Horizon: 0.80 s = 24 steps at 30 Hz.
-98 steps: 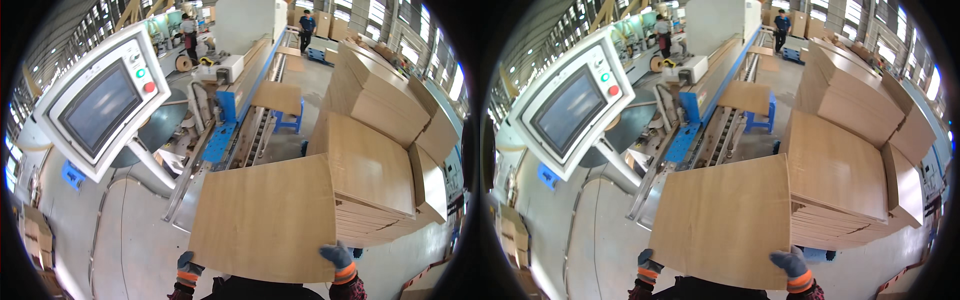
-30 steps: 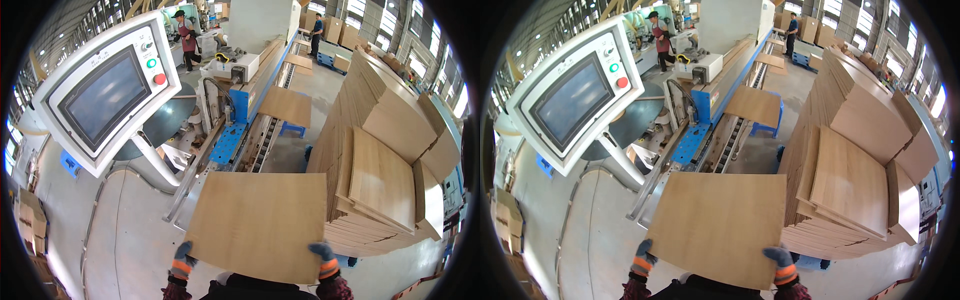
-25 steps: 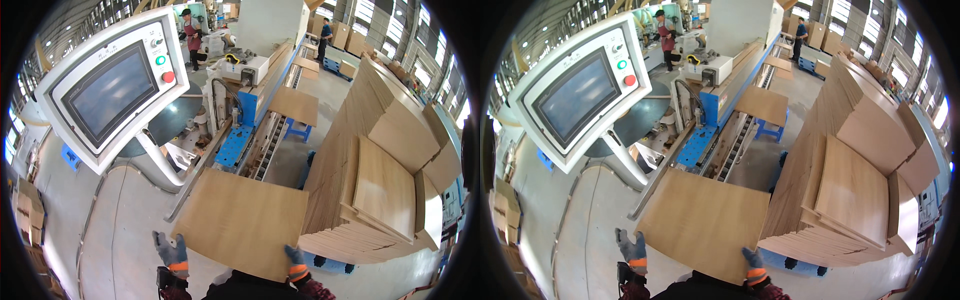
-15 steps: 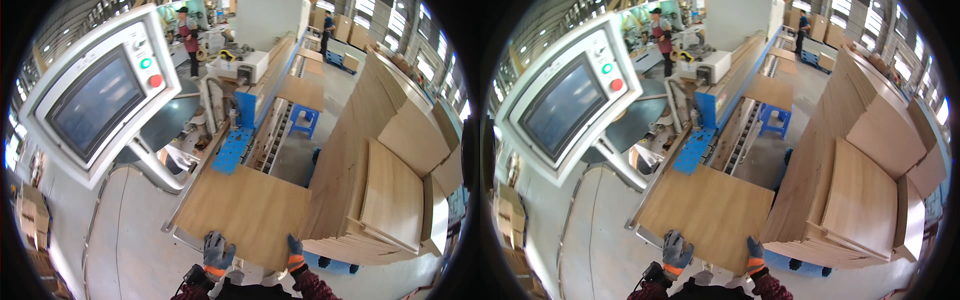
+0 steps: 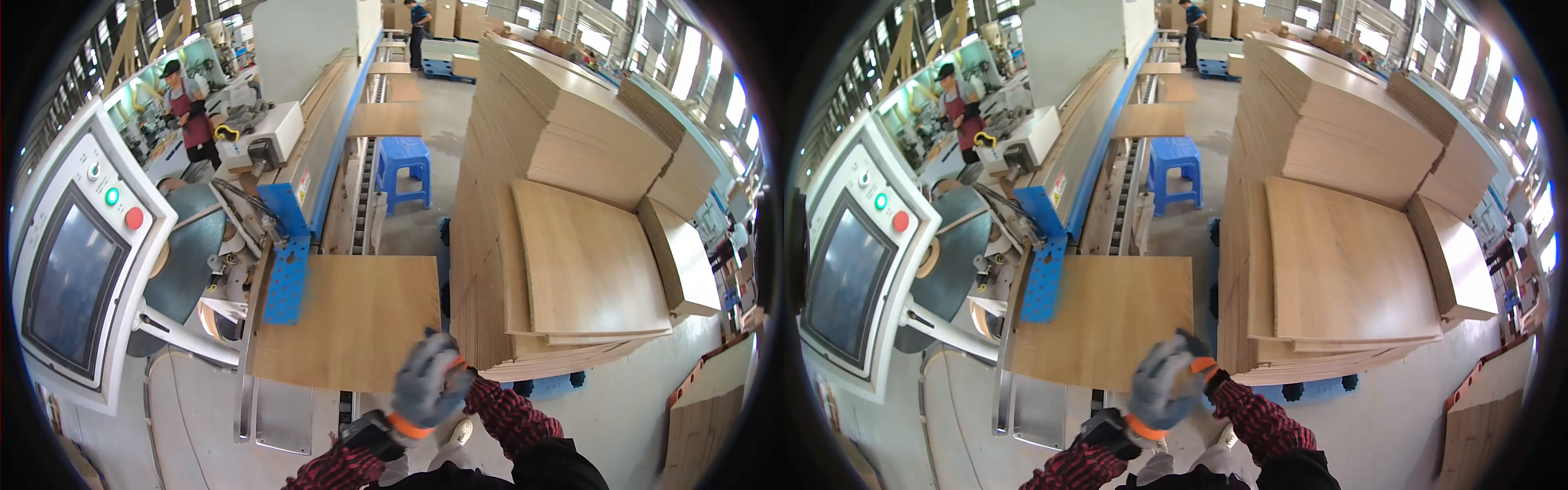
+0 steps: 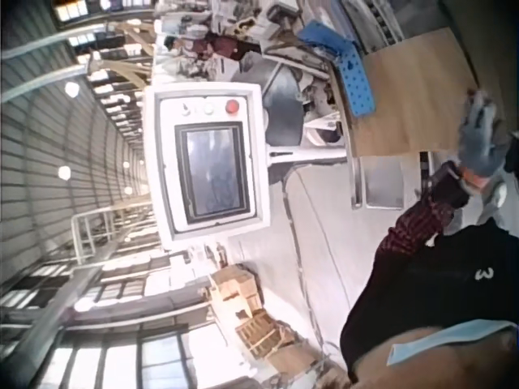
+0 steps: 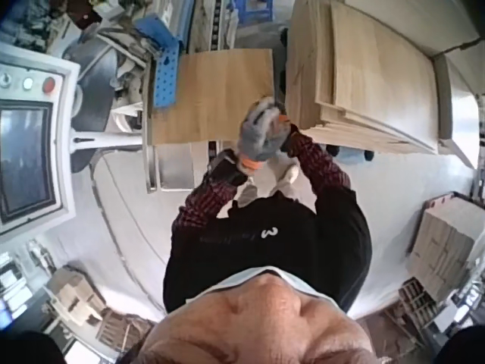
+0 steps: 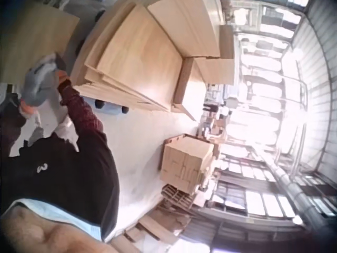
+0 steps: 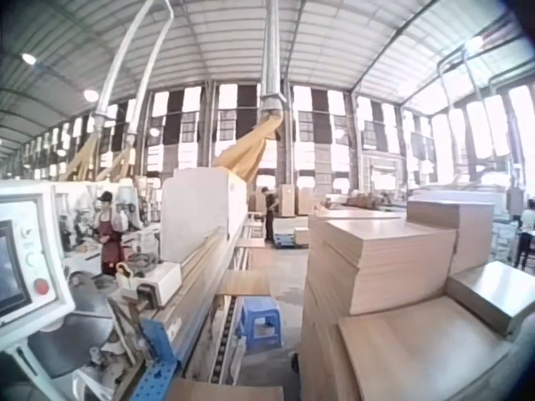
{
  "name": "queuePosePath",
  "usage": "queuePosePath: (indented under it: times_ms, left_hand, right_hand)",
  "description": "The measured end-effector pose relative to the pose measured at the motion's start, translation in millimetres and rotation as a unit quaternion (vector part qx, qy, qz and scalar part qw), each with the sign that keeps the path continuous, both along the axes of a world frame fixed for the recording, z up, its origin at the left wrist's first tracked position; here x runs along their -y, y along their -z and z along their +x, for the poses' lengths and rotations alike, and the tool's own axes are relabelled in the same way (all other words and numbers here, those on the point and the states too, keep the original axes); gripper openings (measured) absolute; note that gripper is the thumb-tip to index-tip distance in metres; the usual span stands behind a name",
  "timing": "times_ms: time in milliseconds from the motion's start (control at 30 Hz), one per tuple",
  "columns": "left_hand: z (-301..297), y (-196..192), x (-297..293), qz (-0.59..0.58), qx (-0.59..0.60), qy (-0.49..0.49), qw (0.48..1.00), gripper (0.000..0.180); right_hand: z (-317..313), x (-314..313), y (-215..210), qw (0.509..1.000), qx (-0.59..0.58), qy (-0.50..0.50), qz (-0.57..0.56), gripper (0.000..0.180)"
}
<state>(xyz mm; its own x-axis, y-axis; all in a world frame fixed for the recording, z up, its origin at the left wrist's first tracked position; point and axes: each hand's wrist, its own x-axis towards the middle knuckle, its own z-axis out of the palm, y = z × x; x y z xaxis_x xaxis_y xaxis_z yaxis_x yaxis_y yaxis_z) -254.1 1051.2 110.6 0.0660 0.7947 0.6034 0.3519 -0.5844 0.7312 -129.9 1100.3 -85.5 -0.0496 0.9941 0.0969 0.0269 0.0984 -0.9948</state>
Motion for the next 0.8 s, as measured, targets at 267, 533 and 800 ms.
queuePosePath:
  times_ms: [267, 533, 800]
  left_hand:
    - [100, -72, -32, -0.134, -0.279, -0.042, 0.950, 0.064]
    - [128, -78, -59, -0.369, -0.230, 0.003, 0.900, 0.065]
    - [117, -83, -38, -0.475, 0.049, 0.120, 0.870, 0.043]
  right_hand:
    - [68, 8, -27, 0.970, -0.180, -0.001, -0.165, 0.024]
    - [62, -40, -18, 0.973, -0.182, 0.017, -0.141, 0.027]
    - [53, 71, -21, 0.939, -0.319, -0.018, -0.126, 0.031]
